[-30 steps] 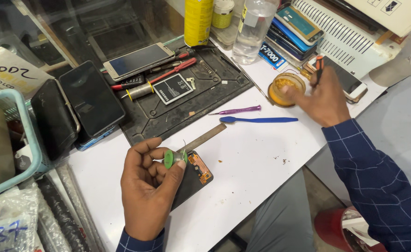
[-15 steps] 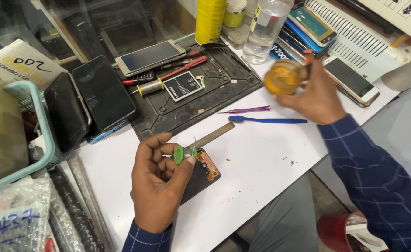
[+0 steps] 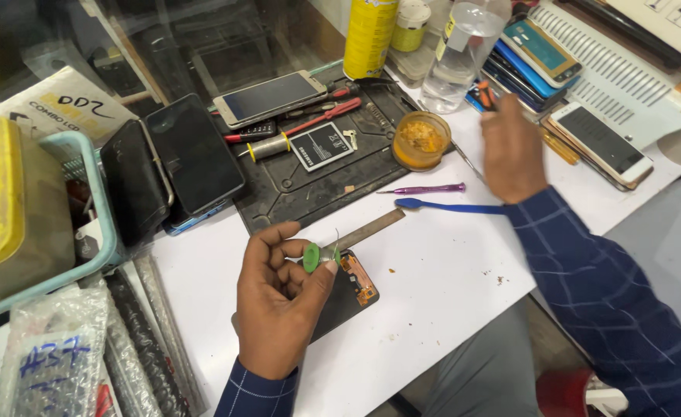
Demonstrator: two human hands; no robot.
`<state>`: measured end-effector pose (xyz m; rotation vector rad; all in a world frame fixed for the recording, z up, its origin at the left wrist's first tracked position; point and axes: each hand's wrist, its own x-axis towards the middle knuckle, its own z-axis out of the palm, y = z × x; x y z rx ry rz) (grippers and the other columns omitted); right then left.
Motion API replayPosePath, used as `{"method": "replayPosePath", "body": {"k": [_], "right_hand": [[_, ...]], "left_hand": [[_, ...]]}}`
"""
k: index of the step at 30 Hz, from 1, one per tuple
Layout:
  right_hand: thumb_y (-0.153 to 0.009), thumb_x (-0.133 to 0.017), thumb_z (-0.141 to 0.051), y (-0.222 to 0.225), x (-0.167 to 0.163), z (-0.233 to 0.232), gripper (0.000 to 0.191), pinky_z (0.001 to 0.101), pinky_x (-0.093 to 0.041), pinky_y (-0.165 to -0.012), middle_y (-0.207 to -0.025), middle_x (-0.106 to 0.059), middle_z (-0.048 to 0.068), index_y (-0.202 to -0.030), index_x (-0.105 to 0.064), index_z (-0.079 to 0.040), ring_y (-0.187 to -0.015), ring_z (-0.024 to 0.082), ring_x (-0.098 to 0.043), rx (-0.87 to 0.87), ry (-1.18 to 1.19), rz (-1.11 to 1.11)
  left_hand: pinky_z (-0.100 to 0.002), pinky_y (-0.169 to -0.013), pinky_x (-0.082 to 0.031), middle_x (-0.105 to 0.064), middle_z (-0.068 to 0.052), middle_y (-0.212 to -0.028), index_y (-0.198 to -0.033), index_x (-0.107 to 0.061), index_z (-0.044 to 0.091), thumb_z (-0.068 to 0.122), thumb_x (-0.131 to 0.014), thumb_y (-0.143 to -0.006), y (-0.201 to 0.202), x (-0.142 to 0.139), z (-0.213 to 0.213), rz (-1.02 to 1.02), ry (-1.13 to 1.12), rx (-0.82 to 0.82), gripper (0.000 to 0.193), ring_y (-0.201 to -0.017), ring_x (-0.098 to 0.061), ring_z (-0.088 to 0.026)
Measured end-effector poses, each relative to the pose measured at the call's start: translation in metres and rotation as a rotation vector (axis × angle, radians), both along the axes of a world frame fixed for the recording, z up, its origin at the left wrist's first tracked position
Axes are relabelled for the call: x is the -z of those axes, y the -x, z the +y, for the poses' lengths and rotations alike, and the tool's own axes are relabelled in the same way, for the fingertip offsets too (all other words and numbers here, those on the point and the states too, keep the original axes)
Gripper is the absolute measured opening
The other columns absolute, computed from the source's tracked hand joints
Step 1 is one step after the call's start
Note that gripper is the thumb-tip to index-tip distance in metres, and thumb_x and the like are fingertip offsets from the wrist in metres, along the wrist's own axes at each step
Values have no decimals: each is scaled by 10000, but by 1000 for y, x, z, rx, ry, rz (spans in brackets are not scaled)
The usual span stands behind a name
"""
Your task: The person uses a soldering iron and solder wire to work on a small circuit board attached to a smartphone screen. They repeatedly apply heat and solder to specific points on the board, occasionally cleaning the iron tip on a metal bar.
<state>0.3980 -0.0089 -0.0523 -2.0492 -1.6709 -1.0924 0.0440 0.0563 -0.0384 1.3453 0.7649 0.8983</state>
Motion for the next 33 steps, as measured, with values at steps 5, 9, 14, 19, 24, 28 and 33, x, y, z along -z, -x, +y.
{"method": "replayPosePath", "body": {"k": [5, 9, 14, 19, 24, 28, 33], "right_hand": [[-986, -616, -38, -4, -24, -21, 158, 314, -498, -652, -762, -656, 150, -1080, -518, 43, -652, 171, -615, -140, -141, 848], [-959, -706, -8, 2, -45, -20, 151, 246, -517, -549, -900, -672, 89, -1085, -632, 31, -693, 103, -610, -304, -145, 1115], [-1011, -756, -87, 6, -48, -14, 154, 245, -593, -596, -905, -688, 79, -1101, -694, 22, -707, 98, -658, -485, -312, 1252], [-1067, -751, -150, 9, -37, -7, 195, 235, -537, -561, -842, -694, 99, -1081, -695, 36, -658, 110, -646, -345, -264, 1093], [-1063, -741, -153, 12, -32, -1, 200, 226, -528, -562, -845, -700, 90, -1087, -688, 39, -660, 96, -637, -340, -252, 1103], [-1062, -736, -153, 12, -29, 1, 204, 226, -522, -565, -849, -701, 94, -1098, -688, 42, -654, 96, -633, -342, -231, 1095], [-1054, -736, -149, 11, -26, 3, 210, 228, -541, -571, -857, -709, 97, -1111, -680, 45, -670, 98, -650, -349, -232, 1109]], "left_hand": [[-150, -536, -428, -639, -53, -967, -1294, -521, -22, -38, -748, -802, 0, -1, 0, -6, -8, 4, 541, -650, -529, -7], [-153, -535, -437, -641, -53, -963, -1292, -529, -17, -29, -753, -798, 1, -2, 1, 46, -7, -17, 542, -646, -529, -10], [-156, -541, -451, -643, -59, -965, -1291, -528, -22, -24, -756, -798, 1, -3, 2, 48, -25, -16, 544, -657, -535, -12], [-155, -542, -448, -647, -61, -963, -1290, -522, -25, -23, -752, -804, 2, -4, 1, 36, -20, -15, 538, -658, -539, -14], [-154, -537, -444, -646, -59, -964, -1288, -523, -22, -20, -757, -803, 1, -5, 0, 39, -23, -13, 538, -656, -537, -11], [-154, -531, -439, -648, -58, -965, -1288, -528, -19, -21, -758, -800, 1, -6, 0, 43, -25, -13, 540, -648, -535, -10], [-152, -530, -440, -646, -55, -966, -1294, -527, -15, -22, -758, -799, 2, -6, 0, 48, -31, -16, 546, -648, -533, -7]]}}
